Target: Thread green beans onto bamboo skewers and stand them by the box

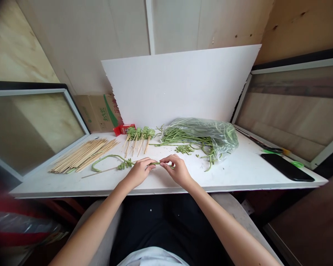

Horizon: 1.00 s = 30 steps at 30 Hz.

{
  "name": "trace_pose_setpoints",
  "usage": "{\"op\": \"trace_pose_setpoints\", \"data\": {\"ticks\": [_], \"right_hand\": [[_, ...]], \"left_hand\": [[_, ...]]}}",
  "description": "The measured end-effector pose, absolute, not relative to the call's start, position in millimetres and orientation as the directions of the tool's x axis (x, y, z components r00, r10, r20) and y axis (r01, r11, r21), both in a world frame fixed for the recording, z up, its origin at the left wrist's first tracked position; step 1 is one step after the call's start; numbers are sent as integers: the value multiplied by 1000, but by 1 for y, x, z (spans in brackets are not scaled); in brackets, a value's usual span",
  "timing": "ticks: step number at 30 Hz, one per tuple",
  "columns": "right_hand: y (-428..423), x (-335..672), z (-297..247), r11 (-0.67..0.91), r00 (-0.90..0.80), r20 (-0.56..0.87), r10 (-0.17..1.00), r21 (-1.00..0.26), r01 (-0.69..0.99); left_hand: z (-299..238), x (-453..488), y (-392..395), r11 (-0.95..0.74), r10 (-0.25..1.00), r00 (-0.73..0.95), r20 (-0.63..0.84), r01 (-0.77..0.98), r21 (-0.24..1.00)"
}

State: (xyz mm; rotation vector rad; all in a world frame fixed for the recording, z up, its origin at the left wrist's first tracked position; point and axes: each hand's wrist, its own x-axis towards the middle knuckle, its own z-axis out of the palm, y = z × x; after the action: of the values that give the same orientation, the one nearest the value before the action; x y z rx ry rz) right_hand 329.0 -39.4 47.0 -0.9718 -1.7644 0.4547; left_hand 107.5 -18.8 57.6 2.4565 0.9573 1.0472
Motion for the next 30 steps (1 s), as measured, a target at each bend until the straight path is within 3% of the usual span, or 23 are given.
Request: {"op": "trace_pose_setpoints", "data": {"ticks": [12,21,30], "right_hand": [[-46,317,48,670,-162,670,725,-631,391],[-47,319,51,698,-111,734,670,-571,433],[-50,315,51,685,-162,693,703,-598,415]], "left_hand": [[51,106,-16,-827,522,479,706,488,280],[61,106,-21,-789,578,465,670,528,314],[58,117,-28,-820,481,472,739,540,189]]}}
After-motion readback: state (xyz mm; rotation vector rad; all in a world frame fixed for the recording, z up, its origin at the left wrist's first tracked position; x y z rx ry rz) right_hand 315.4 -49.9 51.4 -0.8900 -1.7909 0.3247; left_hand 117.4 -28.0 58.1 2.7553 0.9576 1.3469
